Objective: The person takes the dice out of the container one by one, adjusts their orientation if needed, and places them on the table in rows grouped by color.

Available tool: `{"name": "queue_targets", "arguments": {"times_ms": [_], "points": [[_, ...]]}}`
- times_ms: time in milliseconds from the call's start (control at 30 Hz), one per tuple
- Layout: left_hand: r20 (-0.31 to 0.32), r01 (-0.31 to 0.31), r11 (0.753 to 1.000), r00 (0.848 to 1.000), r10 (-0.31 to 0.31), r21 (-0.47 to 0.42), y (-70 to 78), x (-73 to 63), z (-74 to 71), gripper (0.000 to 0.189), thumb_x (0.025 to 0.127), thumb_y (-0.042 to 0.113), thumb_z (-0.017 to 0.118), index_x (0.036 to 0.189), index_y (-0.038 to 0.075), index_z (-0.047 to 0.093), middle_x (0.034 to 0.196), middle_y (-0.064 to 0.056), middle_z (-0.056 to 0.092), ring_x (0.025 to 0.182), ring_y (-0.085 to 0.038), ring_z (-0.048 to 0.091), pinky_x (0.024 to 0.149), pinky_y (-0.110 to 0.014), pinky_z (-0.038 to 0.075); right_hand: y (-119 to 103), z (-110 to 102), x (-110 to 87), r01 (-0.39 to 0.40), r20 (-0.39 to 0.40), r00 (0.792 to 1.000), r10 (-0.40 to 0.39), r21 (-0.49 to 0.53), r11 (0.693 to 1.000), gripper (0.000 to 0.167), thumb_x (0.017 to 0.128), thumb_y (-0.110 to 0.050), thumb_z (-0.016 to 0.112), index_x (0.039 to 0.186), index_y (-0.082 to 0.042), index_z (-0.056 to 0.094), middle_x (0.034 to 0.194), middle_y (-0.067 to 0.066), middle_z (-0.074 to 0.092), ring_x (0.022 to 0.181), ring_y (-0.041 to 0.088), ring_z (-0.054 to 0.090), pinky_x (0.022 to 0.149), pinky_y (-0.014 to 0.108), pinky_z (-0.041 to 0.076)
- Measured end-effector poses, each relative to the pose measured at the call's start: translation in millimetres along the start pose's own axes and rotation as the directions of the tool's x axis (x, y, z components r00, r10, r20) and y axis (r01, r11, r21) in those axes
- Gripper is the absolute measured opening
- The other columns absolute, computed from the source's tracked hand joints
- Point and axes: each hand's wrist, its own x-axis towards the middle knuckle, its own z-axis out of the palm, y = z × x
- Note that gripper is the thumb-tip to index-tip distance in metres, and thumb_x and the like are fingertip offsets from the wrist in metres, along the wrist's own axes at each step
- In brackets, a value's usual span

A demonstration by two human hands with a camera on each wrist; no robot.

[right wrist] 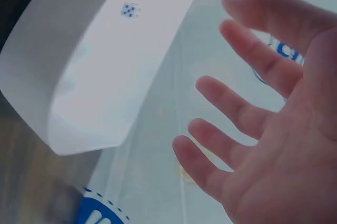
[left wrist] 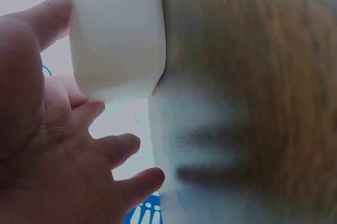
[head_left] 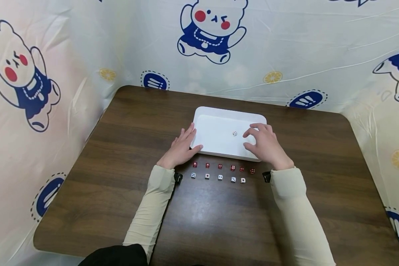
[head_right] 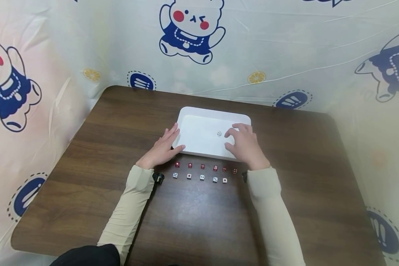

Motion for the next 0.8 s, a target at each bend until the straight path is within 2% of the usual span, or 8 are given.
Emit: {"name": "queue_targets", "arguments": {"times_ms": [233,500,800], "points": [[0.005,0.001,1.000,1.000,-0.001,0.006,-0.1,1.0,0.3,0.077,0.098,0.051,0.046,0.156,0.013,0.013,0.164,0.007,-0.007,0.151,-0.033,-0.003,0.117,-0.062,0.008,5,14,22.9,-0.083,-0.002,0.997,0.083,-0.005,0.997,0.029,0.091,-0.020,0.062,0.116,-0.006,0.065,0.137,0.020,0.049,0.128,0.040,0.034,0.107,0.056,0.030],[0.006,-0.007,1.000,1.000,0.007,0.008,1.1,-0.4,-0.4,0.076,0.098,0.049,0.046,0.156,0.012,0.014,0.164,0.006,-0.006,0.151,-0.034,-0.002,0.116,-0.063,0.009,-1,23,42.5,-0.163,0.040,0.986,0.165,-0.041,0.986,0.032,0.092,-0.018,0.061,0.122,-0.008,0.061,0.137,0.023,0.046,0.126,0.042,0.035,0.102,0.058,0.036],[0.003,-0.014,1.000,1.000,0.014,0.008,1.2,-0.5,-0.8,0.076,0.098,0.049,0.046,0.156,0.011,0.014,0.164,0.005,-0.005,0.151,-0.034,-0.002,0.116,-0.063,0.010,1,32,55.3,-0.190,0.090,0.976,0.196,-0.075,0.979,0.036,0.091,-0.017,0.058,0.126,-0.010,0.058,0.136,0.024,0.044,0.124,0.043,0.035,0.098,0.060,0.037]]}}
